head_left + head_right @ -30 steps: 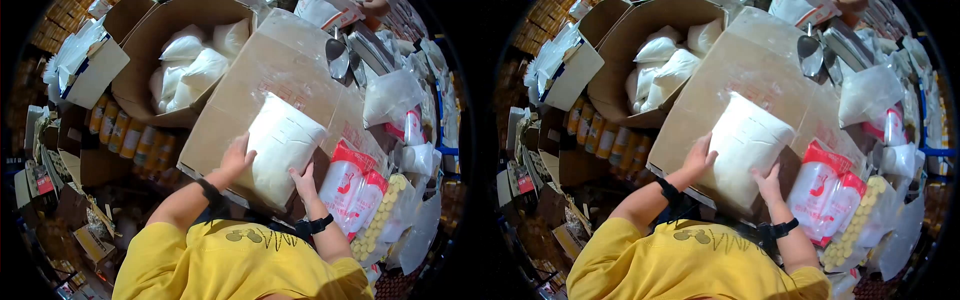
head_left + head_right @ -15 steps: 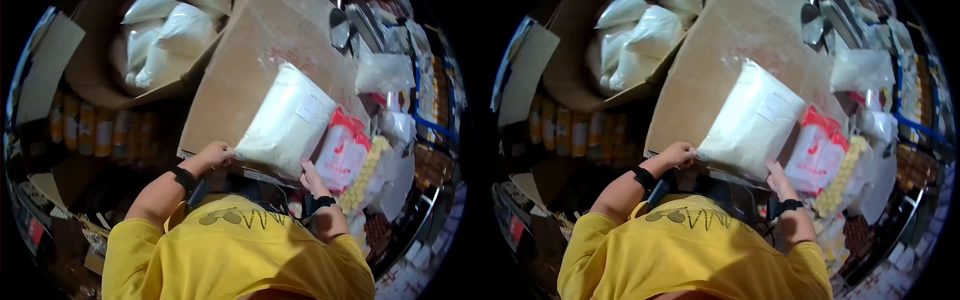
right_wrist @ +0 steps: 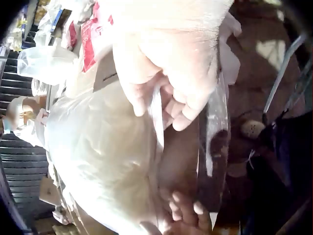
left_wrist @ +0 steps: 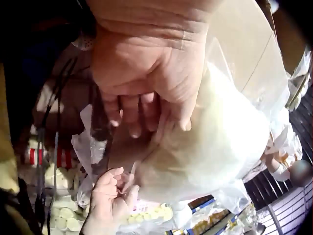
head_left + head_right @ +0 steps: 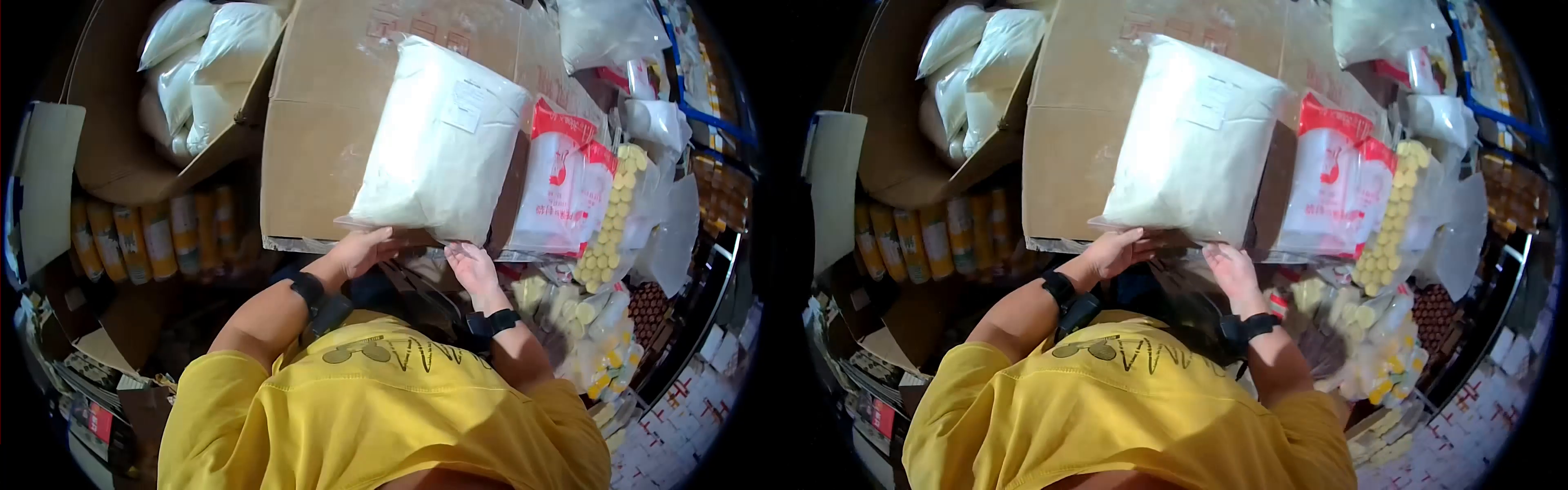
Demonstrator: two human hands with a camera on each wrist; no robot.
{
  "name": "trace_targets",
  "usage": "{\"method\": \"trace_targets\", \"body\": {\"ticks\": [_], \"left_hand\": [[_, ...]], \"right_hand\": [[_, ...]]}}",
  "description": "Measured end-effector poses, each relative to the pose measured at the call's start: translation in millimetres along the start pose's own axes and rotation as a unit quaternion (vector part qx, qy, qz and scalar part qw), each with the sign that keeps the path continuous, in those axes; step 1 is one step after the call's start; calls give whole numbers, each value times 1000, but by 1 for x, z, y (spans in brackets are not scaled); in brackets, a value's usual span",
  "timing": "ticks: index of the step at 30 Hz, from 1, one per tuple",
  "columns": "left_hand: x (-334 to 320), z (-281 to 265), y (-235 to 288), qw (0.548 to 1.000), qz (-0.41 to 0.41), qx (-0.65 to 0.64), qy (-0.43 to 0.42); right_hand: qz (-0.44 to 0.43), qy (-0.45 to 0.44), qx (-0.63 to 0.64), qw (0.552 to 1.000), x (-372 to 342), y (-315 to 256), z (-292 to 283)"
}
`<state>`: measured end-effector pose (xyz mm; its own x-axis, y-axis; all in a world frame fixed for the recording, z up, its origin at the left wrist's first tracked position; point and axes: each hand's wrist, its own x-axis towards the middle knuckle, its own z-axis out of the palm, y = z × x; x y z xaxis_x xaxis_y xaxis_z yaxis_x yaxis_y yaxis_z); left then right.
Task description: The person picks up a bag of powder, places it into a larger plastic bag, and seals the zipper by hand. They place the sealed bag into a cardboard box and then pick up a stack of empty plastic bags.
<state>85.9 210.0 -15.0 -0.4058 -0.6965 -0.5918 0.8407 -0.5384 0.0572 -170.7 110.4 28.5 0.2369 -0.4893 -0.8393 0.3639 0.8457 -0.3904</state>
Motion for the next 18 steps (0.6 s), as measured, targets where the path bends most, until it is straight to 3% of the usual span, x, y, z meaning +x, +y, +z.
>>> {"method": "trace_targets", "body": {"ticks": [1,3,6,8,12,14,18], "left_hand": [[9,-1,-6,998,36,21,53],[14,3,-7,994,78,59,40],[5,14,-8,993,83,73,51],[4,12,-6,992,62,88,66],[10,23,-5,986,57,124,98],[22,7,-18,989,83,95,77],[25,28,-17,986,91,120,75]], "right_hand": [[-19,-10,21,1000,3,6,-13],[-58,-60,39,996,7,15,-22],[107,-23,132,985,-4,27,-2],[143,-80,52,985,-14,32,39],[34,-78,90,992,32,77,42],[29,-47,89,995,36,84,51],[20,-29,78,996,27,82,61]]}}
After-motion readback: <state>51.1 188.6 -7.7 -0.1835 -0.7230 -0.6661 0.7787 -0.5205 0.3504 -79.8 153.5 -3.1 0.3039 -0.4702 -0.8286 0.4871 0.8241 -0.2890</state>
